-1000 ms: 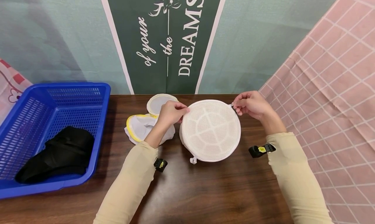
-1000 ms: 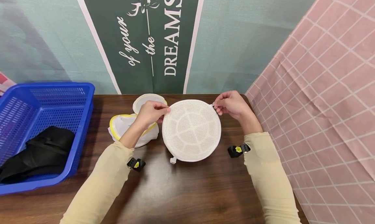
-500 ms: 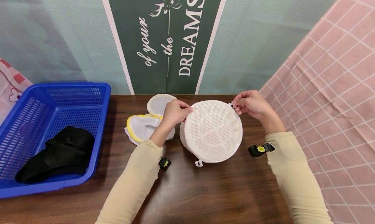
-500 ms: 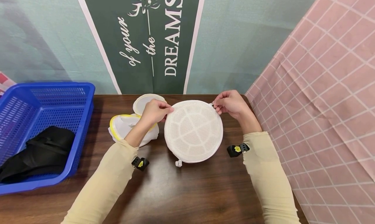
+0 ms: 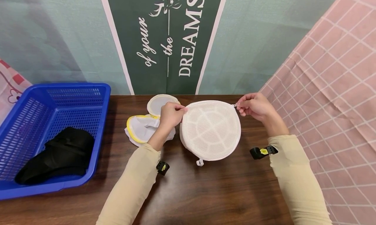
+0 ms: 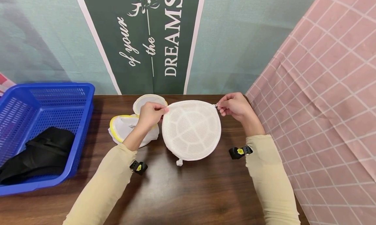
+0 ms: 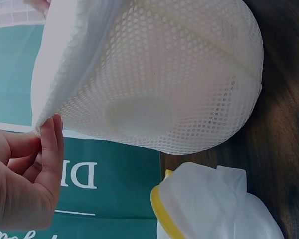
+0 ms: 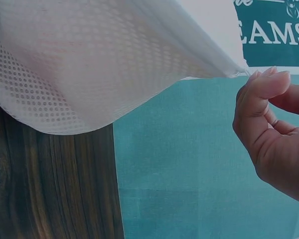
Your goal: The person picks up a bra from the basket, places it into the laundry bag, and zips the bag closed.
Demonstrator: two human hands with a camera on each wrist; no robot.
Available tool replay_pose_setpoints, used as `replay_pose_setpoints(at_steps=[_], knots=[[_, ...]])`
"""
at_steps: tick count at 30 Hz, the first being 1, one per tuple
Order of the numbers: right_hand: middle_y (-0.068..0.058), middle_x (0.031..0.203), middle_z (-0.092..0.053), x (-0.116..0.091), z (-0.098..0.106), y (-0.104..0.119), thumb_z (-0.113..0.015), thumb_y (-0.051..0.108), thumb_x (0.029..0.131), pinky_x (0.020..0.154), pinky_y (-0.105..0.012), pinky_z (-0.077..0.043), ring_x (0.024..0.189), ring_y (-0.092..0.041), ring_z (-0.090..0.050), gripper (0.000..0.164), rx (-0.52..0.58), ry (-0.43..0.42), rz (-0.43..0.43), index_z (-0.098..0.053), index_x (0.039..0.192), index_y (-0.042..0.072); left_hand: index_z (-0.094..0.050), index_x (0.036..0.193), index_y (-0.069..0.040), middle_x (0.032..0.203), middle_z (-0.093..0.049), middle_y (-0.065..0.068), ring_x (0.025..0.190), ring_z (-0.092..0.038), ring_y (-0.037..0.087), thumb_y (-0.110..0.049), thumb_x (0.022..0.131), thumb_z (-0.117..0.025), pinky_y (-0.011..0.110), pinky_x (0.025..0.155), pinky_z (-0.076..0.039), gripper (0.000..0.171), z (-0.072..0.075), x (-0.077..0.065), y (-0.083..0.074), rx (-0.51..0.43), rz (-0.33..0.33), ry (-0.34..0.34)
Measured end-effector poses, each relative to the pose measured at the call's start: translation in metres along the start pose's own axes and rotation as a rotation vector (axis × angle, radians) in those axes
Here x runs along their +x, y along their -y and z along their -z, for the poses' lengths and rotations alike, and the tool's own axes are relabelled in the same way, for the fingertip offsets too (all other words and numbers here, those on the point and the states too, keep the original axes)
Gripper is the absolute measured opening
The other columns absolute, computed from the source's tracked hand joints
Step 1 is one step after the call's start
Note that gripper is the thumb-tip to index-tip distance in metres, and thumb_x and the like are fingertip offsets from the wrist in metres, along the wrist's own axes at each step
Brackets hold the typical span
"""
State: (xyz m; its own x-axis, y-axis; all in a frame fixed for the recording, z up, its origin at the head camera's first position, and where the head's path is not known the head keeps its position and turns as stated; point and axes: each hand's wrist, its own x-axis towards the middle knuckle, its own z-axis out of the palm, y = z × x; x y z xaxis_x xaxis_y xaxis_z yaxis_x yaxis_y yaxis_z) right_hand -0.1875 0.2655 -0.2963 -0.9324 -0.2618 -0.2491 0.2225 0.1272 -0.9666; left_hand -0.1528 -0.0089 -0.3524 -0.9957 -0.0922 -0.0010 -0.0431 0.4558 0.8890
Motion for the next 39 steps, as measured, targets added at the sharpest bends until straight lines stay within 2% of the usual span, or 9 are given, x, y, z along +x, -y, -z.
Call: replay_pose_setpoints(at_steps=[4,8,10,13,17,21,26,33,39], knots=[[-0.009,0.062,-0.058,-0.001,-0.001,0.0,-0.045,-0.013,0.086,0.047,-0.022,-0.048,0.05,-0.013,-0.053,0.023,0.017,0.012,0.016,-0.059,0.07,-0.003,-0.072,0.088,-0.001,0.077,-0.065,0.01,0.06,-0.063,0.023,-0.015,0.085,-0.065,0.02,0.05,-0.048,0.015,0.003,0.0,0.003,-0.08,0.065,0.042],[-0.01,0.063,-0.058,0.0,-0.001,0.002,-0.043,-0.013,0.087,0.047,-0.022,-0.048,0.051,-0.013,-0.054,0.024,0.031,0.023,0.046,-0.059,0.071,-0.004,-0.07,0.09,0.002,0.079,-0.063,0.013,0.071,-0.064,0.027,-0.011,0.085,-0.064,0.027,0.058,-0.053,0.015,0.006,0.0,0.002,-0.162,0.114,0.118],[-0.01,0.063,-0.058,0.0,-0.002,0.003,-0.044,-0.013,0.086,0.047,-0.022,-0.047,0.051,-0.013,-0.054,0.023,0.029,0.027,0.056,-0.058,0.071,-0.004,-0.069,0.091,0.003,0.081,-0.062,0.016,0.073,-0.064,0.028,-0.01,0.085,-0.063,0.029,0.06,-0.054,0.015,0.008,0.0,0.002,-0.184,0.119,0.146],[-0.011,0.065,-0.058,0.0,-0.003,0.006,-0.046,-0.012,0.086,0.048,-0.023,-0.048,0.051,-0.014,-0.054,0.021,0.019,0.034,0.049,-0.059,0.072,-0.005,-0.068,0.091,0.003,0.08,-0.061,0.015,0.066,-0.063,0.022,-0.01,0.085,-0.063,0.027,0.058,-0.053,0.015,0.01,0.001,0.0,-0.18,0.106,0.162],[-0.012,0.066,-0.059,-0.001,-0.004,0.01,-0.047,-0.011,0.087,0.049,-0.023,-0.048,0.052,-0.014,-0.054,0.019,-0.014,0.041,0.031,-0.059,0.073,-0.005,-0.069,0.092,0.0,0.076,-0.059,0.01,0.061,-0.061,0.019,-0.012,0.085,-0.063,0.024,0.056,-0.052,0.015,0.011,0.002,-0.004,-0.12,0.061,0.157],[-0.011,0.065,-0.059,0.0,-0.006,0.011,-0.046,-0.01,0.087,0.049,-0.024,-0.049,0.052,-0.015,-0.054,0.019,-0.036,0.043,0.03,-0.058,0.074,-0.005,-0.069,0.093,-0.003,0.078,-0.06,0.009,0.067,-0.062,0.024,-0.016,0.085,-0.063,0.023,0.056,-0.048,0.016,0.01,0.001,-0.008,-0.01,0.014,0.141],[-0.011,0.065,-0.059,0.002,-0.008,0.01,-0.044,-0.01,0.088,0.049,-0.025,-0.05,0.052,-0.016,-0.055,0.017,-0.066,0.052,0.047,-0.056,0.075,-0.007,-0.07,0.096,-0.007,0.085,-0.063,0.008,0.074,-0.056,0.02,-0.019,0.086,-0.063,0.027,0.061,-0.043,0.017,0.008,0.003,-0.01,0.085,-0.024,0.119],[-0.011,0.066,-0.057,0.002,-0.011,0.01,-0.044,-0.01,0.088,0.049,-0.025,-0.049,0.053,-0.015,-0.053,0.012,-0.133,0.021,0.056,-0.052,0.079,-0.011,-0.07,0.092,-0.005,0.08,-0.064,0.008,0.072,-0.056,0.021,-0.017,0.085,-0.063,0.027,0.061,-0.044,0.015,0.008,0.003,-0.013,0.124,-0.04,0.116],[-0.01,0.065,-0.057,0.001,-0.012,0.009,-0.047,-0.009,0.088,0.049,-0.024,-0.049,0.052,-0.014,-0.053,0.01,-0.127,-0.051,0.038,-0.053,0.079,-0.01,-0.07,0.085,-0.003,0.077,-0.063,0.009,0.074,-0.055,0.022,-0.013,0.085,-0.062,0.029,0.061,-0.043,0.013,0.005,0.002,-0.012,0.146,-0.055,0.057]])
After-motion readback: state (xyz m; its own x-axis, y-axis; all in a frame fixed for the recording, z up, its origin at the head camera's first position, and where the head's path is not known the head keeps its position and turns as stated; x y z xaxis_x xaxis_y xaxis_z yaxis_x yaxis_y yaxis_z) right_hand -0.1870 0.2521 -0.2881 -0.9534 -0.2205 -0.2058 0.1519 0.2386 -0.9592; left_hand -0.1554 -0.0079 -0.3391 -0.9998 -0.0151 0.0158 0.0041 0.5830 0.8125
